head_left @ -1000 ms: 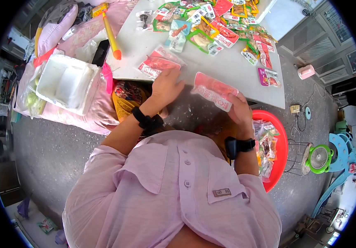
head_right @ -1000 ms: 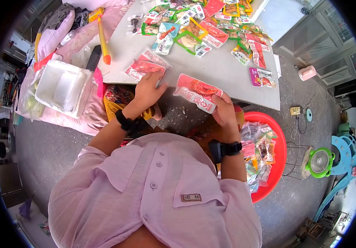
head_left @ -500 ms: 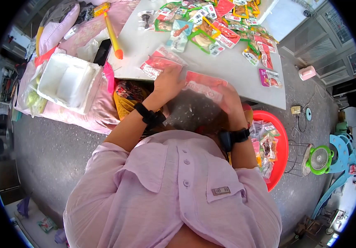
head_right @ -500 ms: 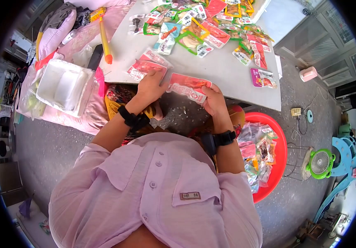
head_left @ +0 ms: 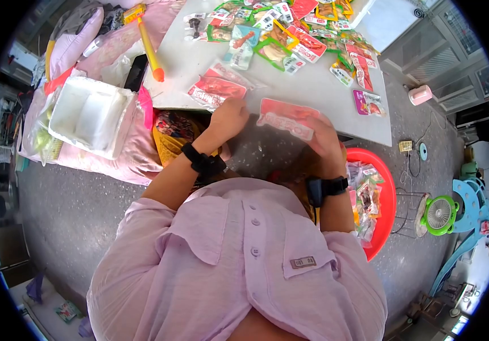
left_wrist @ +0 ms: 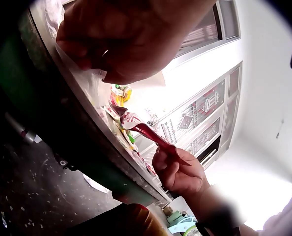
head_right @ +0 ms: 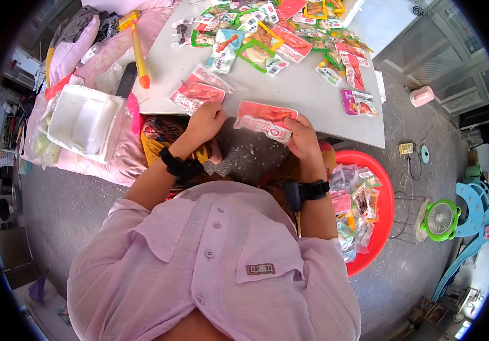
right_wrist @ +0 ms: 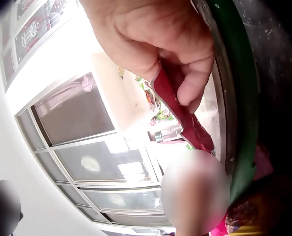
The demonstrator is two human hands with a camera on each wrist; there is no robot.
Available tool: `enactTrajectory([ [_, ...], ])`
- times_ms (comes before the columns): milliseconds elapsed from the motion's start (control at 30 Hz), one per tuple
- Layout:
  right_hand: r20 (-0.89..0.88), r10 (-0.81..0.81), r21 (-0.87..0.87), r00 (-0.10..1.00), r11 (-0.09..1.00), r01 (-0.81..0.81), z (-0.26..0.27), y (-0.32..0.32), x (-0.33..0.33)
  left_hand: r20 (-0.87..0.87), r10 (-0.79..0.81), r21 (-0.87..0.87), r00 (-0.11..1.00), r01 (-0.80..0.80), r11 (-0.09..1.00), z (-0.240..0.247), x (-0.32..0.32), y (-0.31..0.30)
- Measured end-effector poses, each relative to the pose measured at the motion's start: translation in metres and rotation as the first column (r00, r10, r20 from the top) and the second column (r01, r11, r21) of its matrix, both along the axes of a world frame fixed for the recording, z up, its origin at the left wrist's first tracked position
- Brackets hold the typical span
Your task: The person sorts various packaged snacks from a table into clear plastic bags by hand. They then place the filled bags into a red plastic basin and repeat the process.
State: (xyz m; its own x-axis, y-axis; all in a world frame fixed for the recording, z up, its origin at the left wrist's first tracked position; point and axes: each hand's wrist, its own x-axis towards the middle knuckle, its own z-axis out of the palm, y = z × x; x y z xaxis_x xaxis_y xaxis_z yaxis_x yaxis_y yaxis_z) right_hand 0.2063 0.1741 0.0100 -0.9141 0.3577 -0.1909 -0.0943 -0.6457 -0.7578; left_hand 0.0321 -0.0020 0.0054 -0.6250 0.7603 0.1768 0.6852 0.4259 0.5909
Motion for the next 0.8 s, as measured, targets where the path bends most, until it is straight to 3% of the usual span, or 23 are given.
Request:
enactTrajectory([
  [200,-0.085,0.01,-0.059,0.996,0.998,-0.016,-0.008,-0.011,-0.024,-0.059,0.005,0.137,0.998,0.003,0.991,0.013,0.004,-0.003],
  [333,-0.126,-0.005,-0.123,0.992,0.992,-0.011,-0.02,-0.02,-0.047,-0.199,0.038,0.162,0.979,-0.005,0.987,0.021,0.01,-0.002],
  [400,-0.164,-0.014,0.159,0.986,0.986,0.041,-0.018,-0.029,-0.054,-0.234,0.051,0.127,0.971,-0.021,0.992,0.024,0.013,-0.002],
  [433,-0.186,-0.015,0.45,0.983,0.888,0.098,-0.006,-0.039,-0.056,-0.245,0.047,0.107,0.968,-0.022,0.994,0.024,0.013,-0.002],
  [500,-0.216,-0.054,0.44,0.975,0.886,0.147,0.0,-0.05,-0.064,-0.268,0.041,0.067,0.963,-0.024,0.997,0.024,0.013,-0.003],
  [533,-0.211,-0.1,0.14,0.972,0.981,0.131,-0.004,-0.054,-0.07,-0.273,0.034,0.079,0.961,-0.013,0.997,0.025,0.013,-0.003],
  [567,-0.191,-0.141,-0.175,0.972,0.979,0.107,-0.007,-0.057,-0.076,-0.278,0.027,0.091,0.96,-0.002,0.996,0.025,0.014,-0.003],
  [667,-0.235,-0.133,-0.224,0.963,0.971,0.079,-0.012,-0.062,-0.095,-0.302,0.007,0.084,0.953,0.019,0.996,0.023,0.013,-0.003],
  [767,-0.084,-0.145,-0.127,0.986,0.983,0.134,-0.003,-0.068,-0.106,-0.311,-0.012,0.078,0.95,0.038,0.996,0.023,0.016,-0.004],
  [800,-0.017,-0.049,-0.033,0.999,0.998,0.048,-0.007,-0.065,-0.108,-0.313,-0.017,0.081,0.95,0.044,0.996,0.024,0.016,-0.004],
])
